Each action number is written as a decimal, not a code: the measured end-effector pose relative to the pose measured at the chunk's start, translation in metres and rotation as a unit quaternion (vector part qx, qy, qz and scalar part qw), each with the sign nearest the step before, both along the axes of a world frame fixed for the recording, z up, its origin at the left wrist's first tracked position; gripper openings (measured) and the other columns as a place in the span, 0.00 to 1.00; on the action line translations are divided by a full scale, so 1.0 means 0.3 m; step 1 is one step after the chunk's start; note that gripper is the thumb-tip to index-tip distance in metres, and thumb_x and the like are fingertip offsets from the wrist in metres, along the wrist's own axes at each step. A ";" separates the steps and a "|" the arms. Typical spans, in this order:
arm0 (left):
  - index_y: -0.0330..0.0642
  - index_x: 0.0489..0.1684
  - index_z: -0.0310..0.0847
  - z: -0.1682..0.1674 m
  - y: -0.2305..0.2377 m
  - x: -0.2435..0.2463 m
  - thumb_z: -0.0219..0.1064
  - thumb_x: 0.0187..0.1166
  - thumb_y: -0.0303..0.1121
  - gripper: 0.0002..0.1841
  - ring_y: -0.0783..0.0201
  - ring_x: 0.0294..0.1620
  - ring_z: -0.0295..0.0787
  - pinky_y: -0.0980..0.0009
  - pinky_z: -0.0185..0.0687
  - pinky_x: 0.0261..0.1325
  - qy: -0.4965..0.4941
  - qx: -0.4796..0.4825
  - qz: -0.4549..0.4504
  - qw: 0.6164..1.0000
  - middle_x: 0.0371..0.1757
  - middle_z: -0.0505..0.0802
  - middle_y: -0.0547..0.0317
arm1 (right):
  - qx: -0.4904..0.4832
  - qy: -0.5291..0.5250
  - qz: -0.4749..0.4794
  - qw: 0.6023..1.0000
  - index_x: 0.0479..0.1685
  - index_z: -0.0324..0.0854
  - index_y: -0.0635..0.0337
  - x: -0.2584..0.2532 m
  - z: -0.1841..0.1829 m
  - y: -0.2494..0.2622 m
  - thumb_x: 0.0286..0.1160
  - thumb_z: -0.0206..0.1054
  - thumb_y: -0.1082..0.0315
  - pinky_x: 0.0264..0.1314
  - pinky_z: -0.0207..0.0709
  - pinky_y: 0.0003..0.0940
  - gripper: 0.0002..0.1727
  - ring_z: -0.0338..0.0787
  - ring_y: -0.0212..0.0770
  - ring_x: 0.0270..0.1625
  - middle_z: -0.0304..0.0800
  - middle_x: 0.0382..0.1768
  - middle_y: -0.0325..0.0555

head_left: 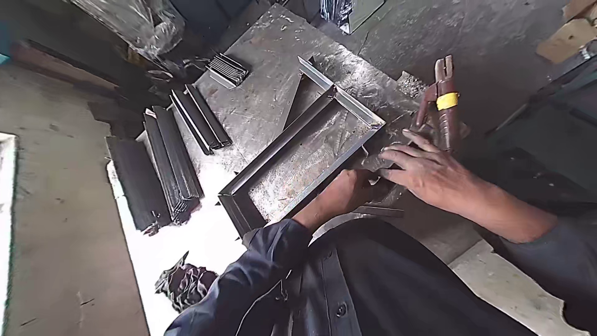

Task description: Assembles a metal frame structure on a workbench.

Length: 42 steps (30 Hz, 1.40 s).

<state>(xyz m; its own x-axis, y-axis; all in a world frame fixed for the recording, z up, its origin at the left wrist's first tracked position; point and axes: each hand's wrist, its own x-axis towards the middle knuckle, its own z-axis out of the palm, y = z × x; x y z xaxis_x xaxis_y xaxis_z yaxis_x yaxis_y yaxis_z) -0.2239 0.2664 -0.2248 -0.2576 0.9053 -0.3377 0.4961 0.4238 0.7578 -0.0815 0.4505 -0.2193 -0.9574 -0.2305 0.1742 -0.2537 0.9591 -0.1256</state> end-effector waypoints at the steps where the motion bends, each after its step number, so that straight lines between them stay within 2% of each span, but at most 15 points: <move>1: 0.40 0.47 0.92 -0.020 0.017 0.013 0.67 0.84 0.45 0.17 0.70 0.36 0.90 0.65 0.87 0.48 -0.053 -0.001 0.006 0.999 0.37 0.95 0.59 | -0.013 0.027 -0.019 0.999 0.66 0.88 0.43 0.007 -0.015 -0.013 0.77 0.64 0.76 0.92 0.49 0.65 0.22 0.73 0.57 0.85 0.81 0.76 0.52; 2: 0.39 0.42 0.92 -0.036 0.025 0.027 0.66 0.85 0.42 0.15 0.74 0.31 0.86 0.70 0.84 0.42 -0.101 0.008 0.020 0.995 0.32 0.93 0.62 | -0.040 0.050 -0.063 0.996 0.77 0.82 0.41 0.023 -0.036 -0.025 0.79 0.63 0.75 0.92 0.51 0.64 0.27 0.69 0.58 0.87 0.75 0.81 0.55; 4: 0.37 0.35 0.89 -0.057 0.027 0.051 0.67 0.84 0.37 0.13 0.77 0.20 0.78 0.76 0.77 0.28 -0.191 0.022 0.067 0.979 0.23 0.87 0.65 | -0.146 0.099 -0.208 0.962 0.83 0.75 0.47 0.071 -0.101 -0.062 0.80 0.64 0.68 0.83 0.68 0.56 0.29 0.75 0.58 0.81 0.75 0.79 0.59; 5: 0.36 0.35 0.88 -0.060 0.029 0.060 0.67 0.85 0.36 0.13 0.76 0.17 0.76 0.77 0.75 0.25 -0.217 0.014 0.089 0.972 0.21 0.86 0.65 | -0.229 0.102 -0.285 0.925 0.84 0.73 0.52 0.091 -0.135 -0.085 0.79 0.66 0.65 0.75 0.76 0.55 0.30 0.79 0.57 0.77 0.77 0.76 0.59; 7: 0.35 0.35 0.88 -0.064 0.044 0.070 0.68 0.85 0.37 0.13 0.75 0.16 0.75 0.77 0.74 0.24 -0.231 -0.010 0.112 0.966 0.20 0.85 0.64 | -0.437 0.051 -0.372 0.817 0.87 0.68 0.55 0.109 -0.184 -0.122 0.83 0.65 0.53 0.74 0.78 0.46 0.33 0.84 0.44 0.72 0.82 0.74 0.53; 9: 0.35 0.37 0.89 -0.074 0.074 0.080 0.67 0.85 0.38 0.14 0.74 0.17 0.78 0.75 0.78 0.25 -0.215 -0.034 0.098 0.971 0.22 0.88 0.62 | -0.601 -0.018 -0.403 0.691 0.72 0.79 0.55 0.096 -0.196 -0.162 0.83 0.66 0.50 0.69 0.80 0.33 0.25 0.87 0.30 0.61 0.89 0.59 0.43; 10: 0.35 0.38 0.89 -0.076 0.092 0.085 0.66 0.86 0.38 0.14 0.73 0.18 0.81 0.74 0.81 0.26 -0.188 -0.043 0.076 0.978 0.24 0.89 0.61 | -0.633 -0.037 -0.402 0.661 0.61 0.83 0.57 0.077 -0.201 -0.175 0.85 0.65 0.53 0.62 0.81 0.30 0.19 0.88 0.27 0.53 0.91 0.49 0.40; 12: 0.38 0.42 0.89 -0.068 0.107 0.090 0.62 0.88 0.42 0.16 0.67 0.24 0.87 0.66 0.87 0.35 -0.080 -0.076 0.010 0.994 0.29 0.91 0.58 | -0.628 -0.056 -0.400 0.665 0.56 0.85 0.60 0.043 -0.233 -0.171 0.89 0.61 0.56 0.54 0.80 0.33 0.16 0.87 0.30 0.45 0.89 0.40 0.42; 15: 0.41 0.53 0.90 -0.017 0.066 0.088 0.58 0.89 0.53 0.24 0.53 0.52 0.93 0.46 0.84 0.62 0.087 -0.115 -0.034 0.989 0.48 0.96 0.50 | -0.642 -0.076 -0.413 0.641 0.63 0.79 0.62 0.021 -0.266 -0.097 0.90 0.60 0.60 0.49 0.91 0.37 0.16 0.95 0.35 0.40 0.93 0.41 0.45; 19: 0.41 0.49 0.92 -0.028 -0.060 0.013 0.68 0.83 0.46 0.17 0.49 0.53 0.94 0.46 0.88 0.59 0.272 0.012 0.106 0.956 0.49 0.95 0.49 | -0.655 -0.114 -0.429 0.611 0.60 0.81 0.61 0.022 -0.294 -0.038 0.86 0.65 0.61 0.44 0.85 0.37 0.14 0.89 0.37 0.37 0.90 0.41 0.47; 20: 0.41 0.51 0.91 -0.038 -0.086 -0.024 0.70 0.80 0.46 0.17 0.47 0.55 0.92 0.46 0.86 0.60 0.305 0.016 0.131 0.943 0.51 0.94 0.48 | -0.652 -0.124 -0.435 0.609 0.57 0.80 0.62 0.011 -0.297 -0.035 0.86 0.65 0.60 0.38 0.87 0.35 0.14 0.90 0.37 0.32 0.89 0.38 0.48; 24: 0.40 0.67 0.86 -0.046 -0.181 -0.107 0.73 0.76 0.54 0.29 0.43 0.69 0.85 0.43 0.78 0.73 0.275 -0.116 0.143 0.944 0.64 0.90 0.44 | -0.679 -0.147 -0.424 0.581 0.60 0.77 0.62 -0.037 -0.290 -0.029 0.89 0.61 0.59 0.22 0.81 0.29 0.15 0.83 0.35 0.19 0.85 0.27 0.45; 28: 0.40 0.60 0.88 -0.082 -0.219 -0.099 0.74 0.74 0.48 0.23 0.43 0.66 0.87 0.44 0.81 0.69 0.291 -0.174 0.132 0.931 0.60 0.91 0.42 | -0.689 -0.166 -0.424 0.564 0.60 0.75 0.60 -0.064 -0.302 -0.003 0.89 0.62 0.56 0.19 0.81 0.30 0.17 0.82 0.36 0.17 0.83 0.26 0.46; 34: 0.38 0.57 0.87 -0.074 -0.177 -0.105 0.69 0.80 0.41 0.17 0.42 0.68 0.86 0.44 0.79 0.71 0.294 -0.235 0.138 0.916 0.62 0.90 0.41 | -0.654 -0.233 -0.462 0.552 0.63 0.73 0.62 -0.110 -0.108 0.018 0.91 0.58 0.59 0.16 0.78 0.29 0.16 0.80 0.36 0.14 0.81 0.24 0.46; 42: 0.38 0.54 0.85 -0.088 -0.186 -0.138 0.70 0.76 0.41 0.17 0.43 0.67 0.86 0.43 0.79 0.70 0.246 -0.223 0.148 0.932 0.60 0.90 0.42 | -0.764 -0.189 -0.421 0.451 0.57 0.73 0.58 -0.072 -0.267 -0.021 0.89 0.60 0.55 0.19 0.81 0.29 0.15 0.82 0.36 0.18 0.80 0.24 0.44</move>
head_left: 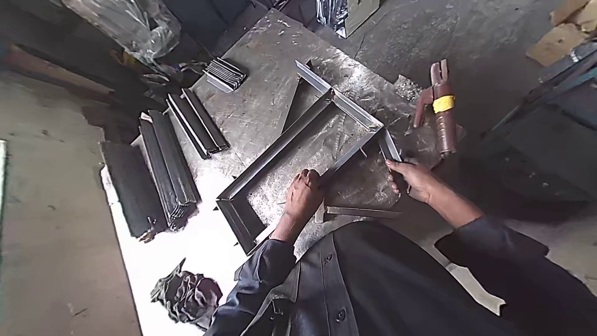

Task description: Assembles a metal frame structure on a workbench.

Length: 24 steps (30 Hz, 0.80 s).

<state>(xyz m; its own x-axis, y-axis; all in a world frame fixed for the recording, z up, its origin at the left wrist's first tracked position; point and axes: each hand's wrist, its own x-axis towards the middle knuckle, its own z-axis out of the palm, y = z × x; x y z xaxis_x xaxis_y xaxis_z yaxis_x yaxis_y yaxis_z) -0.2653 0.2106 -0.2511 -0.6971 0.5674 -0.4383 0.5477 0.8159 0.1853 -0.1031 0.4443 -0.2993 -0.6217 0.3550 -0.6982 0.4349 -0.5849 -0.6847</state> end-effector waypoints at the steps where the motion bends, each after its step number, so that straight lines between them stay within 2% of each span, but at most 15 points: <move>1: 0.38 0.54 0.85 -0.003 -0.007 0.001 0.70 0.76 0.41 0.17 0.43 0.67 0.86 0.43 0.80 0.70 -0.003 -0.002 0.000 1.000 0.60 0.90 0.42 | -0.012 -0.006 -0.003 1.000 0.57 0.72 0.57 -0.010 0.010 -0.004 0.89 0.60 0.55 0.18 0.79 0.27 0.15 0.81 0.35 0.17 0.80 0.23 0.43; 3: 0.38 0.56 0.85 0.008 -0.001 -0.001 0.70 0.77 0.41 0.18 0.42 0.68 0.86 0.41 0.80 0.70 -0.009 -0.007 -0.003 1.000 0.61 0.90 0.42 | -0.011 -0.029 -0.008 0.999 0.60 0.74 0.56 -0.035 0.077 -0.003 0.90 0.60 0.56 0.15 0.76 0.25 0.14 0.78 0.33 0.15 0.78 0.22 0.42; 6: 0.38 0.58 0.84 0.032 0.003 -0.002 0.70 0.77 0.40 0.18 0.42 0.67 0.87 0.40 0.79 0.70 -0.021 -0.021 -0.004 1.000 0.61 0.90 0.41 | -0.009 -0.044 -0.014 0.999 0.58 0.77 0.57 -0.052 0.147 -0.010 0.90 0.58 0.59 0.14 0.74 0.24 0.12 0.76 0.32 0.14 0.76 0.21 0.41; 9: 0.39 0.61 0.83 0.036 0.009 -0.008 0.69 0.77 0.42 0.20 0.41 0.67 0.87 0.40 0.80 0.69 -0.029 -0.033 -0.002 0.999 0.62 0.90 0.41 | -0.033 -0.021 -0.019 0.999 0.57 0.78 0.58 -0.025 0.111 -0.009 0.90 0.58 0.59 0.15 0.74 0.24 0.13 0.77 0.32 0.15 0.78 0.22 0.41; 13: 0.39 0.59 0.82 0.008 -0.004 -0.033 0.70 0.75 0.45 0.21 0.44 0.64 0.88 0.41 0.82 0.65 -0.049 0.002 0.013 0.999 0.60 0.90 0.43 | -0.105 0.002 0.005 0.994 0.55 0.74 0.57 0.011 0.020 -0.041 0.92 0.55 0.57 0.15 0.76 0.25 0.12 0.78 0.32 0.14 0.76 0.20 0.39; 16: 0.39 0.58 0.81 0.007 0.002 -0.043 0.72 0.73 0.44 0.22 0.44 0.64 0.87 0.41 0.81 0.66 -0.080 -0.002 0.021 0.997 0.59 0.90 0.43 | -0.129 -0.009 0.009 0.992 0.55 0.73 0.56 0.011 0.035 -0.042 0.92 0.55 0.58 0.13 0.76 0.26 0.11 0.77 0.33 0.13 0.77 0.19 0.40; 20: 0.38 0.56 0.82 0.018 0.000 -0.051 0.74 0.68 0.37 0.20 0.44 0.60 0.88 0.41 0.81 0.63 -0.117 0.019 0.031 0.992 0.54 0.91 0.43 | -0.104 -0.031 0.011 0.994 0.58 0.77 0.56 -0.009 0.159 -0.050 0.93 0.52 0.59 0.11 0.67 0.19 0.13 0.70 0.27 0.11 0.72 0.18 0.36; 22: 0.39 0.54 0.82 0.016 0.001 -0.052 0.74 0.67 0.37 0.19 0.45 0.58 0.89 0.41 0.82 0.61 -0.113 0.021 0.028 0.993 0.52 0.91 0.43 | -0.107 -0.023 0.022 0.994 0.57 0.79 0.55 0.004 0.144 -0.031 0.93 0.53 0.59 0.12 0.68 0.20 0.13 0.71 0.27 0.12 0.72 0.18 0.36; 24: 0.40 0.54 0.83 0.013 0.003 -0.054 0.74 0.67 0.38 0.19 0.45 0.56 0.90 0.41 0.83 0.59 -0.108 0.027 0.032 0.993 0.50 0.92 0.44 | -0.136 0.011 0.037 0.990 0.51 0.77 0.53 0.016 0.080 -0.001 0.93 0.53 0.58 0.11 0.67 0.19 0.11 0.70 0.27 0.11 0.71 0.17 0.35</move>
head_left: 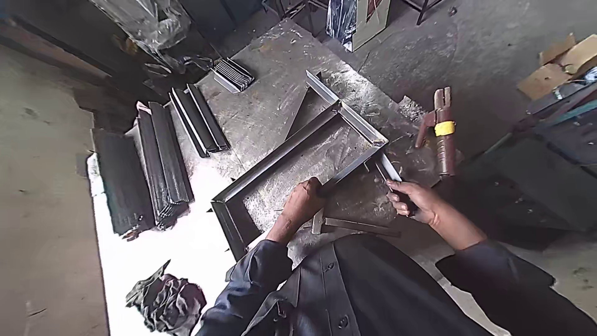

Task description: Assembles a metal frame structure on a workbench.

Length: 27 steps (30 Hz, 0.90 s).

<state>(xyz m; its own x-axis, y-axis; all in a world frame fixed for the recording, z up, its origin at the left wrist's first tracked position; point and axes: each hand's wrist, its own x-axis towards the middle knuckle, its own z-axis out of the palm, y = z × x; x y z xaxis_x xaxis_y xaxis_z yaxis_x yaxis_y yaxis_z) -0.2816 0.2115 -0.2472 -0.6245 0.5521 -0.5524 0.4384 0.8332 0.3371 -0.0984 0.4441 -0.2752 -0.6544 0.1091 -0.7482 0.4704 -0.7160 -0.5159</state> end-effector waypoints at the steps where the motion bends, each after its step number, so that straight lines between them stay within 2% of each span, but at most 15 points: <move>1: 0.41 0.54 0.83 -0.004 -0.002 0.001 0.74 0.67 0.39 0.19 0.45 0.56 0.90 0.41 0.83 0.59 0.000 0.001 0.003 1.000 0.50 0.92 0.45 | -0.018 0.018 0.007 1.000 0.48 0.74 0.52 -0.003 -0.030 0.009 0.93 0.52 0.58 0.11 0.67 0.18 0.10 0.70 0.26 0.11 0.71 0.17 0.34; 5: 0.43 0.58 0.83 0.018 0.002 0.013 0.71 0.70 0.40 0.19 0.42 0.61 0.90 0.38 0.82 0.61 0.012 -0.046 -0.014 0.999 0.53 0.93 0.44 | -0.024 0.021 0.019 0.999 0.42 0.74 0.51 -0.070 -0.053 0.019 0.92 0.53 0.56 0.10 0.64 0.16 0.12 0.67 0.24 0.10 0.70 0.16 0.31; 8: 0.42 0.60 0.81 0.066 0.003 0.030 0.69 0.72 0.39 0.19 0.41 0.62 0.89 0.37 0.81 0.63 0.026 -0.043 -0.008 0.999 0.55 0.92 0.42 | 0.013 -0.009 0.040 0.999 0.44 0.75 0.51 -0.102 0.066 0.025 0.93 0.52 0.56 0.10 0.62 0.15 0.13 0.65 0.22 0.10 0.69 0.17 0.30; 10: 0.44 0.53 0.84 0.160 -0.001 0.040 0.68 0.72 0.39 0.15 0.42 0.53 0.91 0.38 0.83 0.54 0.067 -0.007 0.028 0.997 0.46 0.93 0.45 | 0.053 0.027 0.078 0.995 0.48 0.78 0.53 -0.100 0.168 0.042 0.93 0.50 0.55 0.10 0.64 0.15 0.15 0.67 0.22 0.10 0.69 0.16 0.31; 12: 0.46 0.43 0.86 0.277 -0.030 0.033 0.69 0.74 0.42 0.10 0.43 0.41 0.92 0.37 0.83 0.41 0.161 0.031 0.056 0.985 0.35 0.92 0.48 | 0.110 0.101 0.116 0.982 0.44 0.80 0.56 -0.098 0.250 0.048 0.92 0.52 0.57 0.10 0.71 0.19 0.16 0.73 0.26 0.10 0.74 0.14 0.36; 14: 0.46 0.40 0.87 0.390 -0.066 -0.009 0.68 0.79 0.46 0.13 0.40 0.36 0.92 0.34 0.82 0.36 0.248 0.050 0.070 0.965 0.31 0.91 0.46 | 0.186 0.149 0.172 0.956 0.42 0.80 0.57 -0.107 0.294 0.020 0.89 0.58 0.59 0.13 0.79 0.26 0.12 0.81 0.32 0.12 0.80 0.15 0.39; 16: 0.40 0.39 0.86 0.490 -0.116 -0.047 0.68 0.83 0.45 0.15 0.39 0.31 0.88 0.35 0.79 0.32 0.287 0.105 0.083 0.949 0.28 0.89 0.42 | 0.297 0.155 0.284 0.898 0.45 0.81 0.59 -0.098 0.269 -0.042 0.86 0.64 0.58 0.19 0.84 0.29 0.13 0.85 0.33 0.15 0.84 0.18 0.38; 17: 0.38 0.40 0.85 0.532 -0.149 -0.055 0.68 0.83 0.44 0.15 0.40 0.28 0.87 0.38 0.79 0.29 0.284 0.129 0.095 0.945 0.28 0.88 0.41 | 0.378 0.134 0.363 0.841 0.48 0.83 0.59 -0.086 0.241 -0.082 0.86 0.64 0.53 0.24 0.83 0.31 0.16 0.85 0.34 0.19 0.85 0.21 0.39; 19: 0.37 0.39 0.82 0.612 -0.207 -0.060 0.70 0.82 0.43 0.16 0.44 0.22 0.84 0.42 0.79 0.25 0.292 0.151 0.120 0.937 0.26 0.86 0.42 | 0.518 0.055 0.494 0.696 0.54 0.87 0.57 -0.067 0.181 -0.158 0.87 0.60 0.46 0.48 0.83 0.54 0.22 0.91 0.50 0.40 0.91 0.37 0.51; 20: 0.34 0.39 0.83 0.657 -0.220 -0.073 0.71 0.81 0.42 0.16 0.42 0.25 0.84 0.39 0.78 0.30 0.308 0.169 0.124 0.928 0.28 0.87 0.40 | 0.561 0.025 0.525 0.640 0.57 0.86 0.57 -0.054 0.150 -0.190 0.86 0.59 0.46 0.56 0.80 0.62 0.23 0.91 0.58 0.52 0.91 0.45 0.57; 21: 0.34 0.40 0.84 0.688 -0.251 -0.102 0.73 0.80 0.44 0.18 0.45 0.29 0.87 0.39 0.80 0.36 0.335 0.182 0.120 0.916 0.30 0.89 0.42 | 0.595 0.010 0.537 0.599 0.60 0.84 0.57 -0.035 0.125 -0.216 0.86 0.58 0.46 0.59 0.78 0.66 0.24 0.90 0.63 0.57 0.91 0.50 0.60; 23: 0.50 0.40 0.85 0.659 -0.419 -0.256 0.73 0.73 0.58 0.20 0.67 0.27 0.89 0.54 0.87 0.30 0.443 0.247 0.069 0.859 0.31 0.90 0.62 | 0.684 0.033 0.487 0.542 0.65 0.85 0.56 0.000 0.096 -0.242 0.86 0.59 0.48 0.56 0.81 0.66 0.24 0.91 0.65 0.57 0.92 0.52 0.62; 24: 0.55 0.43 0.86 0.658 -0.512 -0.328 0.73 0.71 0.62 0.22 0.73 0.29 0.89 0.60 0.89 0.29 0.470 0.286 0.058 0.833 0.33 0.91 0.69 | 0.722 0.060 0.450 0.522 0.67 0.85 0.57 0.001 0.102 -0.252 0.86 0.60 0.50 0.58 0.82 0.64 0.23 0.91 0.64 0.58 0.92 0.54 0.61; 26: 0.61 0.52 0.85 0.719 -0.685 -0.371 0.76 0.68 0.64 0.24 0.78 0.34 0.90 0.66 0.94 0.32 0.470 0.336 0.073 0.813 0.40 0.91 0.73 | 0.754 0.140 0.383 0.514 0.67 0.86 0.56 -0.032 0.144 -0.288 0.84 0.63 0.53 0.63 0.82 0.60 0.22 0.91 0.60 0.61 0.91 0.59 0.59; 27: 0.63 0.51 0.86 0.757 -0.770 -0.359 0.79 0.67 0.62 0.22 0.78 0.37 0.90 0.65 0.94 0.36 0.468 0.357 0.093 0.803 0.42 0.91 0.73 | 0.750 0.191 0.354 0.524 0.67 0.86 0.56 -0.064 0.174 -0.317 0.83 0.65 0.52 0.64 0.82 0.59 0.23 0.92 0.58 0.60 0.92 0.59 0.57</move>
<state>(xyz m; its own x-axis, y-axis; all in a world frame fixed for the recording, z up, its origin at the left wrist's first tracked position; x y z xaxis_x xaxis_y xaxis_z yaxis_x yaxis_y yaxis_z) -0.3892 -0.0196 -0.0202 -0.6893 0.3691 0.6234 0.6693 0.6539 0.3529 -0.1176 0.3491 -0.2229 -0.9993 0.0148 0.0331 0.0003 0.9158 -0.4016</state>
